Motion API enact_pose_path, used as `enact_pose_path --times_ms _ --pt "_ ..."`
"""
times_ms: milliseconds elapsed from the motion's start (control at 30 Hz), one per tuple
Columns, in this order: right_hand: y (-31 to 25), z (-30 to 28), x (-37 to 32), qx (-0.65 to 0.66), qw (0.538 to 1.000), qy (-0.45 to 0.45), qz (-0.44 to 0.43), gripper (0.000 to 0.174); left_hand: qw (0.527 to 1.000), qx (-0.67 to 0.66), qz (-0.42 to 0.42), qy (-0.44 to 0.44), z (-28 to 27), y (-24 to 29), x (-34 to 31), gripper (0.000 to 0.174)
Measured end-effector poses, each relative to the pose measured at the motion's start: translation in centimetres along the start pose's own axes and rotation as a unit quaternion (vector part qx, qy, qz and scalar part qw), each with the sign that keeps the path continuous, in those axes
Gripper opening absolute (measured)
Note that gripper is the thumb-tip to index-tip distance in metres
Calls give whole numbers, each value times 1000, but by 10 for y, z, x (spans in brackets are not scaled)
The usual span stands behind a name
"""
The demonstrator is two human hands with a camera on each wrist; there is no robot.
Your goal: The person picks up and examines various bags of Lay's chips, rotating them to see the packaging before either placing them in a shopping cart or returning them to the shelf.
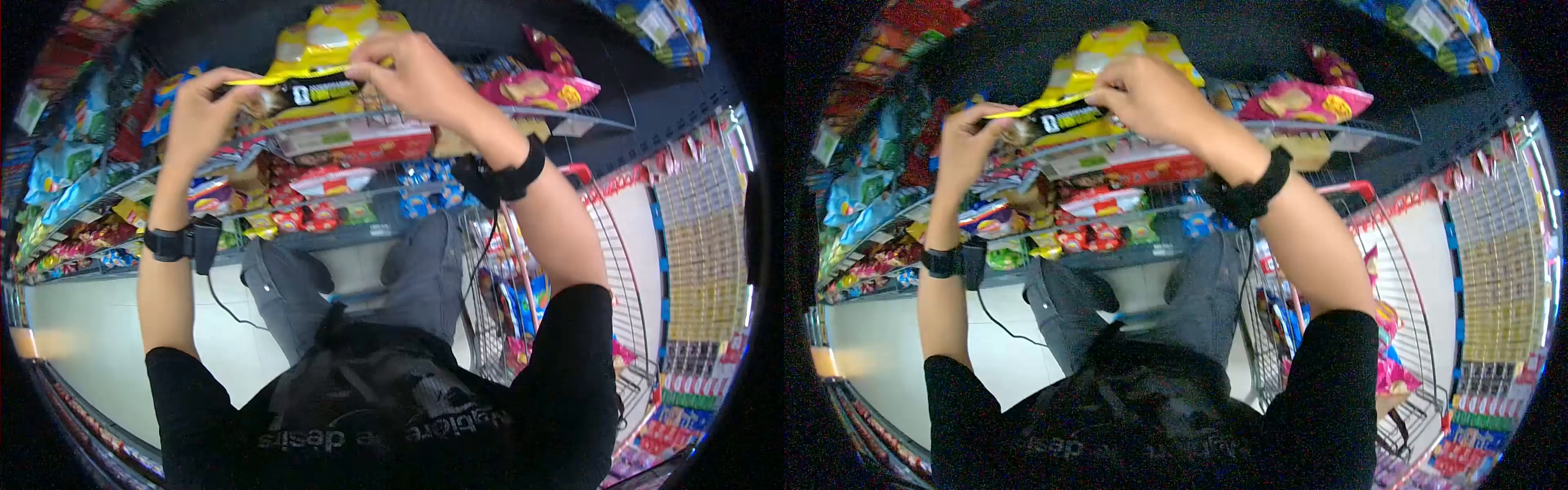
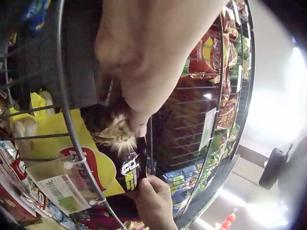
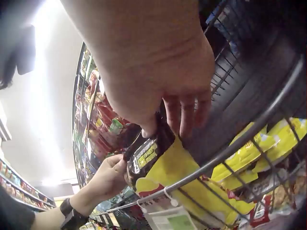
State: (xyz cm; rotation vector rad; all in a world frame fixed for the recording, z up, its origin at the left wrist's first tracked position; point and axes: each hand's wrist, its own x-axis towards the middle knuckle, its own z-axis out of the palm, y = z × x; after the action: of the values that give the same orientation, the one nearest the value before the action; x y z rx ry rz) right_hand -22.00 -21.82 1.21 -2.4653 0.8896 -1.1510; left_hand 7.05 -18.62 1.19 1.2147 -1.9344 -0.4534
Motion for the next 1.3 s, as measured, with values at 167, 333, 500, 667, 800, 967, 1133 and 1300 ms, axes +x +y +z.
enact_pose_path --times_ms 167,333,500,667,800,967,1133,1300 --pt "-4 -13 -5 -42 999 -8 26 25 999 -24 25 16 4 -12 5 25" --pt "-40 -63 -27 28 988 -16 150 15 994 0 78 81 9 13 -4 23" --pt "-62 -143 -104 -4 984 17 178 23 967 41 206 142 6 31 -32 21" --pt "-77 -223 -196 -95 909 104 392 18 966 -117 230 11 57 51 -64 9" --pt "-72 -246 -269 -62 807 40 586 22 956 -252 127 -78 113 46 -80 10" --pt "-30 -252 -376 -184 741 -9 645 26 932 -328 4 -157 161 34 -106 10" --pt "7 -227 -425 -235 724 -78 644 39 911 -348 -72 -208 177 25 -127 11" --pt "20 -180 -423 -227 735 -147 621 29 891 -379 -123 -218 182 16 -147 12"
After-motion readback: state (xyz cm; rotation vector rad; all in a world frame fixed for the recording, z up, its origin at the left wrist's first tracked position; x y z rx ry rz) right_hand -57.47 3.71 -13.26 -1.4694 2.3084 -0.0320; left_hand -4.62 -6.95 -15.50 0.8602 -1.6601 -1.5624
